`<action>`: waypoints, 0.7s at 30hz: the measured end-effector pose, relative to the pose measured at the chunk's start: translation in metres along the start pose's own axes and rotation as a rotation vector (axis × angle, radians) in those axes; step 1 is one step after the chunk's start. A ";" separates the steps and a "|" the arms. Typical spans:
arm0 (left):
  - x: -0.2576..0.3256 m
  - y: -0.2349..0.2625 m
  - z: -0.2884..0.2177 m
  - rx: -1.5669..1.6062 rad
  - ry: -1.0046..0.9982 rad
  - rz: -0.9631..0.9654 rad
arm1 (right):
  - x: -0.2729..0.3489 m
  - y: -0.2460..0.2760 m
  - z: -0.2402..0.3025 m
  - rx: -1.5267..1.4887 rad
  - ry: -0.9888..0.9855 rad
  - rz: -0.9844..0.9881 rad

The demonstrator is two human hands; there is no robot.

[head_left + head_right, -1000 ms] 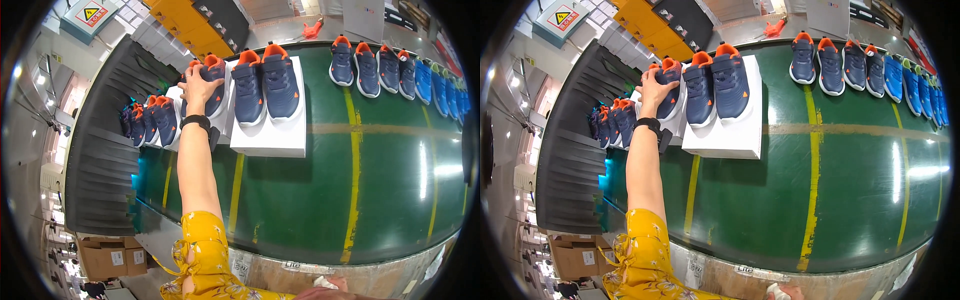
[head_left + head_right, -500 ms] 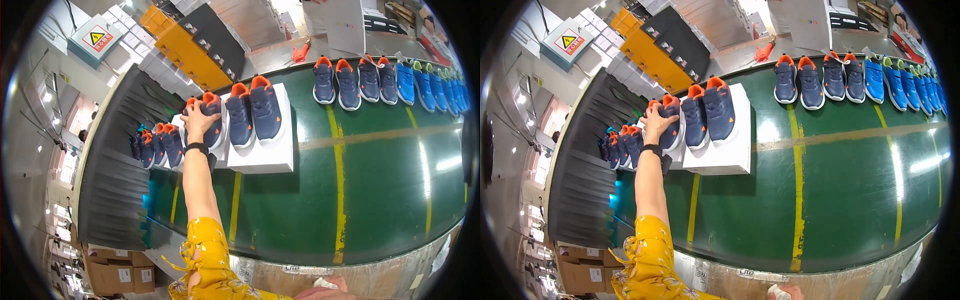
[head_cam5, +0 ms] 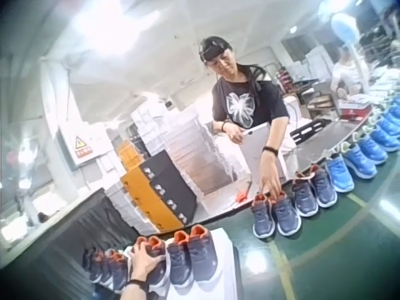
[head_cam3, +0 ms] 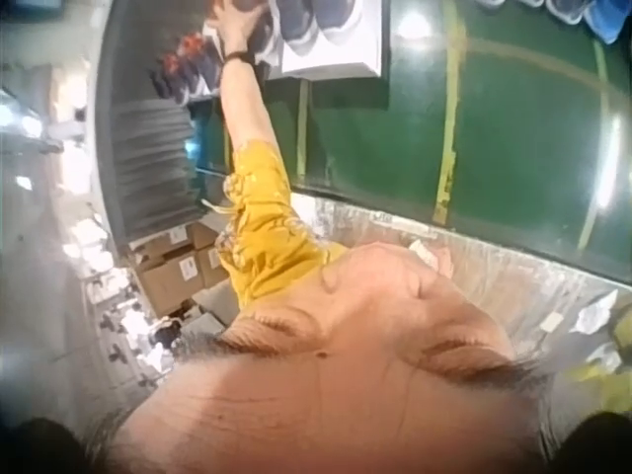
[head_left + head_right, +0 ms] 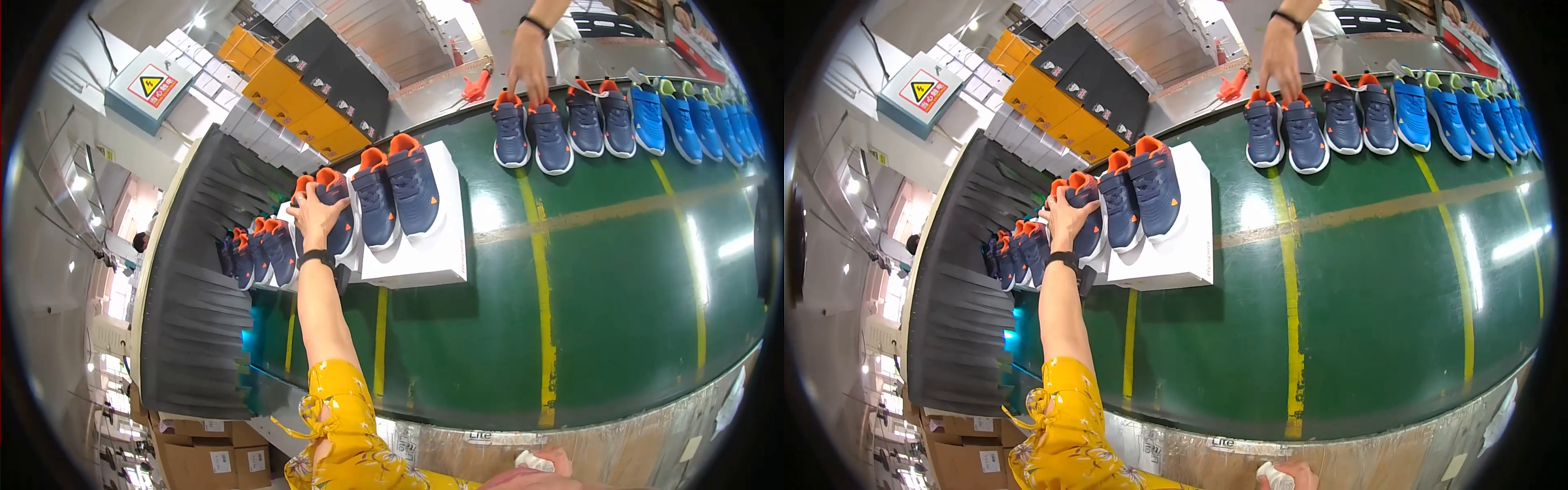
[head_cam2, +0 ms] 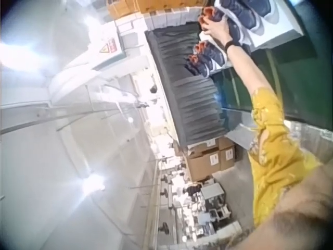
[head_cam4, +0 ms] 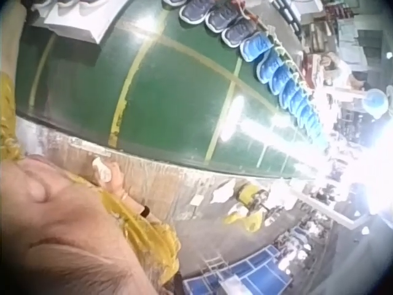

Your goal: Clean the soles of finished sneakers on a production line using a cloth and solution.

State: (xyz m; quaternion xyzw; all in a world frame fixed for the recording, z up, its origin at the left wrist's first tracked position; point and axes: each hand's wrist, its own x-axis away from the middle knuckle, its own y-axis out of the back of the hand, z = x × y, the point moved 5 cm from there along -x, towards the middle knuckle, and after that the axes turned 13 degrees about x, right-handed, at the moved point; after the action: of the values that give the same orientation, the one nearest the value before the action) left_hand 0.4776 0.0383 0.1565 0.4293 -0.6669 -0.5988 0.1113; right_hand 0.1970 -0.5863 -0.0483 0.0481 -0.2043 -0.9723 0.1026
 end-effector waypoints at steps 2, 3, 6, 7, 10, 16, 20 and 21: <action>0.016 0.007 -0.003 0.076 -0.042 -0.098 | -0.015 0.006 0.027 0.067 0.018 -0.051; 0.027 0.013 -0.005 0.106 -0.043 -0.122 | -0.018 0.012 0.040 0.144 0.037 -0.088; 0.065 0.043 0.002 0.223 -0.196 -0.282 | -0.026 0.018 0.039 0.053 0.060 -0.047; 0.081 0.056 -0.001 0.249 -0.255 -0.327 | -0.032 0.022 0.047 0.039 0.082 -0.001; 0.139 0.105 -0.014 0.335 -0.467 -0.245 | -0.031 0.026 0.043 0.111 0.125 0.022; 0.307 0.198 -0.043 0.329 -1.003 0.259 | -0.028 0.024 0.032 0.012 0.023 -0.026; 0.437 0.218 -0.023 0.152 -1.359 0.661 | -0.036 0.023 0.034 0.027 0.019 -0.049; 0.468 0.220 -0.016 0.157 -1.413 0.747 | -0.038 0.023 0.035 0.025 -0.018 -0.035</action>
State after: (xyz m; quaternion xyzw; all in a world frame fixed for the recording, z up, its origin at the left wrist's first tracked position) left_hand 0.1075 -0.3216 0.1860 -0.2963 -0.7195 -0.6034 -0.1746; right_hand 0.2332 -0.5848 -0.0055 0.0444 -0.2164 -0.9718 0.0830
